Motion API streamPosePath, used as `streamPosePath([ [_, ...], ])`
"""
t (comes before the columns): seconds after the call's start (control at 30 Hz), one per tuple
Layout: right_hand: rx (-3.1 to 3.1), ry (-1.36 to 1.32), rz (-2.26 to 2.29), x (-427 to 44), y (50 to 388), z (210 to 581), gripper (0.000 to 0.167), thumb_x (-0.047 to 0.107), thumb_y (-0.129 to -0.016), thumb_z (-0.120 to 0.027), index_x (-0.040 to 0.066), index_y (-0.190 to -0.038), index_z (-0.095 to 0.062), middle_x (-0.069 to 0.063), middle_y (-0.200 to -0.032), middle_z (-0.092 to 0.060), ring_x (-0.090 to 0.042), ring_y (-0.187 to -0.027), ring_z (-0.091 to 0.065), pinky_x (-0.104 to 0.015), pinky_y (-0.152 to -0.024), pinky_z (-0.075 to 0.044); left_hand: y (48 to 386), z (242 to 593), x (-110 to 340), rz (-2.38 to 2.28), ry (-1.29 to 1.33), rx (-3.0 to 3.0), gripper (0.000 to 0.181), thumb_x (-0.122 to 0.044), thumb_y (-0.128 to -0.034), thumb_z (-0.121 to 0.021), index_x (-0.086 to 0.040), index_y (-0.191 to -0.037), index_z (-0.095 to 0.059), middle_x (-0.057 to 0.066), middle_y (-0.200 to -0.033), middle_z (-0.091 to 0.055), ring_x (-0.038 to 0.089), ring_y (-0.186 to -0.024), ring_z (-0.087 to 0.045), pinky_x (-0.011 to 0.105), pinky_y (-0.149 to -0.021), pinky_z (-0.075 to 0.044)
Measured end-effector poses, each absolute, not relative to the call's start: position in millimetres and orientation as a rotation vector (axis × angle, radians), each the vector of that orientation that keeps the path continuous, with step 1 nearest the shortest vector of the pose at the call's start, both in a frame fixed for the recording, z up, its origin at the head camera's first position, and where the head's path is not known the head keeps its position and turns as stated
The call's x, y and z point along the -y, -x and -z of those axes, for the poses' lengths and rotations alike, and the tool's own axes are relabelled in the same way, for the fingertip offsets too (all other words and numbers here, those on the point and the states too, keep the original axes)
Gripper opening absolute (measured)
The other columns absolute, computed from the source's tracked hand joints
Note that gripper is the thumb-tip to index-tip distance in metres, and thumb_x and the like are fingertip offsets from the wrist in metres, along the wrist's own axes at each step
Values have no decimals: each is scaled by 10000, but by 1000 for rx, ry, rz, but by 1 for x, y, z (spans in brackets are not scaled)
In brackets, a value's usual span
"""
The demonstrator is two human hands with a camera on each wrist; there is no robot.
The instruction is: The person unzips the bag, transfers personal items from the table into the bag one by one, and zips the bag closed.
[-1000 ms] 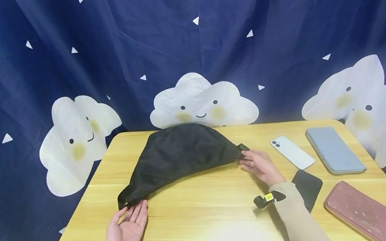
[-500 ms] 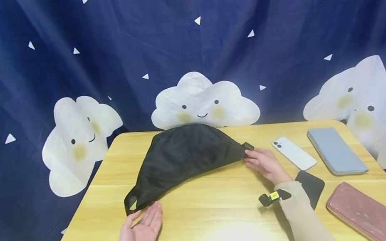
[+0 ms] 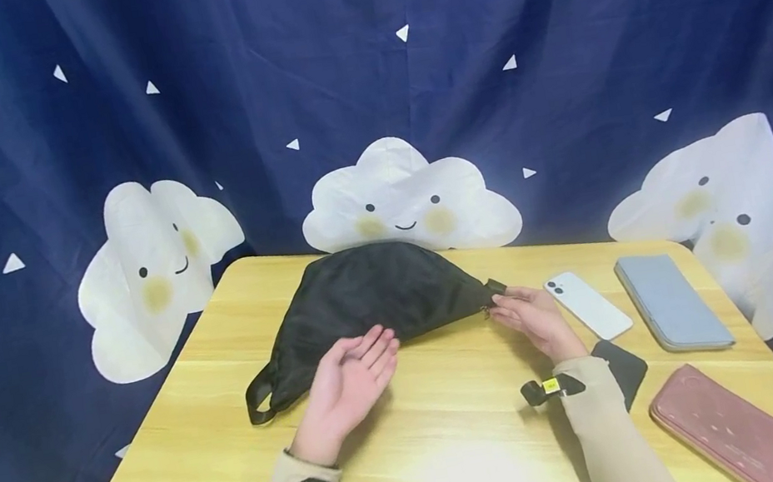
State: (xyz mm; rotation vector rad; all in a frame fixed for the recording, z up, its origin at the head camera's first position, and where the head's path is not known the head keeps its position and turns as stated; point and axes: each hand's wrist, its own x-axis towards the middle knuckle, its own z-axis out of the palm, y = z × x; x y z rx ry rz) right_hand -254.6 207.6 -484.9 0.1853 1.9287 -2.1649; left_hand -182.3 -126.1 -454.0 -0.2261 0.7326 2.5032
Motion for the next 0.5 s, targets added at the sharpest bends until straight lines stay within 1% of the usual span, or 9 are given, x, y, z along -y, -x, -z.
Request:
streamPosePath([
  [0.17,-1979,-180,2142,-211,256,481,690,63,-1021,-589,-171,-1542,-201,-322,-1464,-451,-100,-1027,-717,-270,-1022,-537,212,453,70,-2432,149,-828,252,-182,-1032,-409,-74,-1142,-608,45,-1099,-671,179,-1043,-646,297,-964,-529],
  [0.3,-2008,-193,2126,-211,256,479,658,77,-1018,-605,-164,-1525,-261,-263,-1388,-538,-100,-1023,-726,-275,-1016,-542,222,465,29,-2370,165,-908,228,-178,-1008,-434,-83,-1064,-634,38,-1035,-676,164,-982,-640,293,-930,-538],
  [0.43,-2019,-193,2143,-210,259,477,611,77,-1008,-622,-156,-1491,-329,-129,-1217,-638,-95,-1003,-736,-271,-995,-553,224,478,-2,-2359,246,-924,179,-174,-978,-459,-86,-1041,-602,59,-1058,-641,180,-992,-612,314,-973,-497],
  [0.5,-2000,-187,2168,-210,260,477,586,58,-1002,-624,-168,-1466,-348,-70,-1130,-665,-94,-976,-744,-269,-977,-564,224,485,-13,-2362,306,-907,173,-169,-959,-475,-68,-1070,-560,102,-1150,-599,222,-1075,-594,350,-1045,-466],
])
